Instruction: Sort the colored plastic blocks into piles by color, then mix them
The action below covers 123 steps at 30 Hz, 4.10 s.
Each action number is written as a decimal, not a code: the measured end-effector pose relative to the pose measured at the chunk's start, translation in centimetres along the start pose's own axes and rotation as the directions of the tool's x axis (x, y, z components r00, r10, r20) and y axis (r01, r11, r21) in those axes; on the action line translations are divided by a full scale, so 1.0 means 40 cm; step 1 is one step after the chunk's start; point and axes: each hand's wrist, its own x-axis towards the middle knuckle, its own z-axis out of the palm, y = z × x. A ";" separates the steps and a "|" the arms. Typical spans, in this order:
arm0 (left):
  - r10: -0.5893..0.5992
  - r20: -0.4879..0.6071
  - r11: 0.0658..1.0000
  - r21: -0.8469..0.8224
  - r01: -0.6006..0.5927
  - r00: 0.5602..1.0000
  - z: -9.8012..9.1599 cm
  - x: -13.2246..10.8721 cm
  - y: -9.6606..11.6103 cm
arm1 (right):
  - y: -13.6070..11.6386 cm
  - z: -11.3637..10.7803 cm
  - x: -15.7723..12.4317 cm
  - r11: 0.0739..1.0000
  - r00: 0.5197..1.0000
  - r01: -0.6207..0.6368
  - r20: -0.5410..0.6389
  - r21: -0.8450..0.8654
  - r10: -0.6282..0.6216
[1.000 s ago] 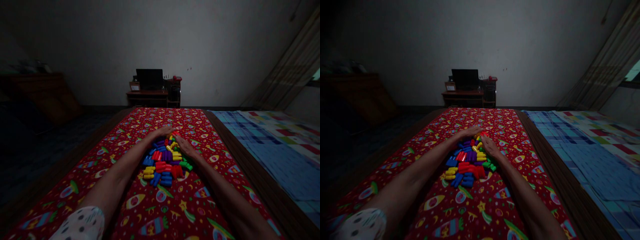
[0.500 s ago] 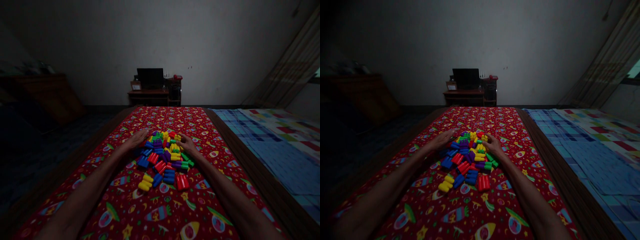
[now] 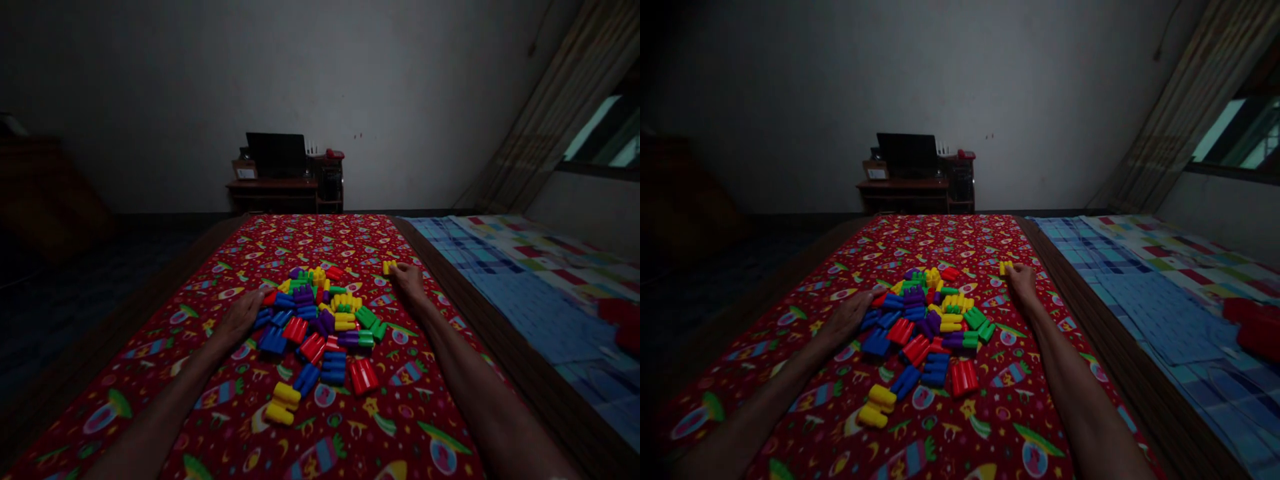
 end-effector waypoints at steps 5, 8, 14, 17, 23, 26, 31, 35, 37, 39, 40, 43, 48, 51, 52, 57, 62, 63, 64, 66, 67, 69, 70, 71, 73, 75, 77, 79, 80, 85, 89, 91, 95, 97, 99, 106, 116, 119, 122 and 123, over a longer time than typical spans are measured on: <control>0.003 0.019 1.000 0.013 -0.003 1.000 0.004 0.002 -0.015 | 0.027 -0.049 0.039 0.960 0.988 -0.124 -0.054 0.252 0.142; 0.015 0.021 0.999 0.028 -0.015 1.000 0.006 0.003 -0.017 | 0.030 -0.067 0.048 0.976 0.989 -0.117 -0.066 0.185 0.131; 0.023 0.005 0.999 0.041 -0.024 1.000 0.008 0.006 -0.017 | -0.027 -0.048 0.008 0.989 0.994 0.016 -0.100 -0.147 -0.031; 0.025 0.000 0.999 0.034 -0.025 1.000 0.010 0.006 -0.019 | -0.088 -0.004 -0.057 0.934 0.922 0.294 0.319 -0.205 -0.220; 0.023 -0.003 0.999 0.036 -0.023 1.000 0.011 0.005 -0.017 | -0.154 0.066 -0.143 0.897 0.514 0.429 0.845 -0.106 -0.146; 0.019 -0.013 0.999 0.044 -0.019 1.000 0.009 0.004 -0.014 | -0.148 0.063 -0.133 0.930 0.500 0.359 0.858 -0.082 -0.117; 0.006 -0.005 0.998 0.061 -0.006 1.000 0.005 0.004 -0.011 | -0.157 0.045 -0.125 0.936 0.433 0.350 0.892 -0.033 -0.131; -0.008 0.013 0.997 0.075 0.007 1.000 0.003 0.003 -0.011 | -0.171 0.056 -0.143 0.861 0.424 0.489 0.901 -0.142 -0.093; -0.004 0.021 0.998 0.070 0.002 1.000 0.003 0.003 -0.013 | -0.168 0.059 -0.141 0.851 0.426 0.490 0.904 -0.188 -0.045; 0.008 0.017 0.998 0.064 -0.009 1.000 0.004 0.004 -0.017 | -0.158 0.048 -0.121 0.875 0.413 0.448 0.911 -0.183 -0.021; 0.013 0.014 0.998 0.063 -0.014 1.000 0.005 0.004 -0.019 | -0.151 0.036 -0.106 0.893 0.415 0.417 0.910 -0.170 -0.020; 0.023 0.005 0.998 0.056 -0.023 1.000 0.007 0.005 -0.025 | -0.120 -0.021 -0.046 0.936 0.504 0.306 0.864 -0.175 -0.003; 0.022 0.019 0.999 0.047 -0.023 1.000 0.007 0.004 -0.024 | -0.043 -0.090 0.015 0.975 0.805 0.089 0.591 -0.206 0.051; 0.019 0.007 0.999 0.048 -0.019 1.000 0.005 0.003 -0.017 | -0.003 -0.092 0.020 0.993 0.950 -0.066 0.298 -0.102 0.094; 0.019 0.001 0.998 0.053 -0.019 1.000 0.004 0.002 -0.015 | 0.005 -0.091 0.022 0.992 0.974 -0.096 0.199 -0.079 0.110; 0.022 -0.002 0.997 0.070 -0.022 1.000 0.002 0.003 -0.013 | -0.011 -0.078 0.024 0.990 0.996 0.003 -0.092 -0.140 -0.016; 0.018 -0.005 0.998 0.052 -0.018 1.000 0.007 0.005 -0.022 | -0.099 0.019 -0.063 0.931 0.907 0.304 0.360 -0.201 -0.218; 0.019 -0.007 0.999 0.050 -0.019 1.000 0.008 0.005 -0.023 | -0.117 0.045 -0.090 0.922 0.841 0.333 0.505 -0.195 -0.197; 0.019 -0.008 0.999 0.049 -0.019 1.000 0.008 0.005 -0.022 | -0.132 0.069 -0.115 0.909 0.772 0.367 0.610 -0.197 -0.179; 0.018 -0.010 0.999 0.050 -0.018 1.000 0.009 0.003 -0.019 | -0.155 0.102 -0.154 0.876 0.693 0.425 0.704 -0.226 -0.155; 0.018 -0.013 0.999 0.048 -0.018 1.000 0.009 0.003 -0.018 | -0.162 0.111 -0.165 0.862 0.684 0.446 0.712 -0.240 -0.155; 0.023 -0.009 0.999 0.043 -0.023 1.000 0.008 0.002 -0.015 | -0.168 0.111 -0.169 0.860 0.693 0.448 0.702 -0.244 -0.162; 0.026 -0.004 0.999 0.041 -0.026 1.000 0.008 0.002 -0.015 | -0.167 0.105 -0.162 0.871 0.699 0.434 0.697 -0.232 -0.162; 0.027 0.000 0.999 0.039 -0.027 1.000 0.007 0.002 -0.014 | -0.164 0.096 -0.152 0.883 0.704 0.416 0.691 -0.218 -0.161; 0.024 0.004 0.999 0.041 -0.024 1.000 0.005 0.003 -0.014 | -0.153 0.074 -0.125 0.905 0.721 0.382 0.673 -0.189 -0.164; 0.019 0.005 0.999 0.043 -0.019 1.000 0.004 0.002 -0.014 | -0.140 0.055 -0.099 0.924 0.725 0.355 0.666 -0.143 -0.175; 0.018 0.005 0.999 0.043 -0.018 1.000 0.004 0.002 -0.015 | -0.129 0.042 -0.080 0.944 0.701 0.322 0.689 -0.074 -0.185; 0.020 0.004 0.999 0.042 -0.020 1.000 0.005 0.003 -0.015 | -0.121 0.033 -0.068 0.956 0.677 0.291 0.712 -0.026 -0.187; 0.020 -0.001 0.999 0.045 -0.020 1.000 0.006 0.004 -0.016 | -0.118 0.029 -0.062 0.959 0.668 0.281 0.721 -0.019 -0.182; 0.031 -0.005 0.997 0.064 -0.031 1.000 0.007 0.008 -0.019 | -0.095 -0.009 -0.018 0.976 0.771 0.204 0.627 -0.082 -0.108; 0.031 -0.008 0.997 0.067 -0.031 0.999 0.006 0.006 -0.017 | -0.062 -0.049 0.020 1.000 0.974 0.020 0.224 -0.017 -0.016; 0.025 -0.009 0.997 0.067 -0.025 1.000 0.006 0.005 -0.019 | -0.047 -0.061 0.029 0.995 0.992 -0.080 0.099 0.054 0.074; 0.031 -0.006 0.998 0.058 -0.031 0.999 0.009 0.008 -0.030 | -0.035 -0.076 0.036 0.976 0.981 -0.194 0.045 0.099 0.191; 0.040 -0.009 0.997 0.061 -0.039 0.999 0.010 0.010 -0.036 | -0.043 -0.082 0.036 0.983 0.983 -0.181 -0.001 0.034 0.181; 0.047 -0.013 0.997 0.063 -0.046 0.999 0.011 0.010 -0.038 | -0.062 -0.078 0.031 0.993 0.996 -0.091 -0.028 -0.076 0.089; 0.041 -0.017 0.997 0.063 -0.040 0.999 0.011 0.008 -0.032 | -0.162 0.061 -0.117 0.882 0.760 0.448 0.581 -0.145 -0.290; 0.041 -0.011 0.996 0.075 -0.040 0.999 0.015 0.011 -0.037 | -0.151 0.130 -0.162 0.865 0.741 0.428 0.649 -0.260 -0.171; 0.037 -0.006 0.996 0.083 -0.037 0.999 0.015 0.010 -0.037 | -0.130 0.121 -0.142 0.898 0.748 0.402 0.629 -0.178 -0.211; 0.038 -0.015 0.996 0.083 -0.037 0.999 0.015 0.010 -0.036 | -0.105 0.118 -0.136 0.942 0.709 0.330 0.676 -0.064 -0.202; 0.035 -0.018 0.996 0.081 -0.033 0.999 0.015 0.010 -0.034 | -0.099 0.119 -0.135 0.955 0.695 0.296 0.692 -0.029 -0.194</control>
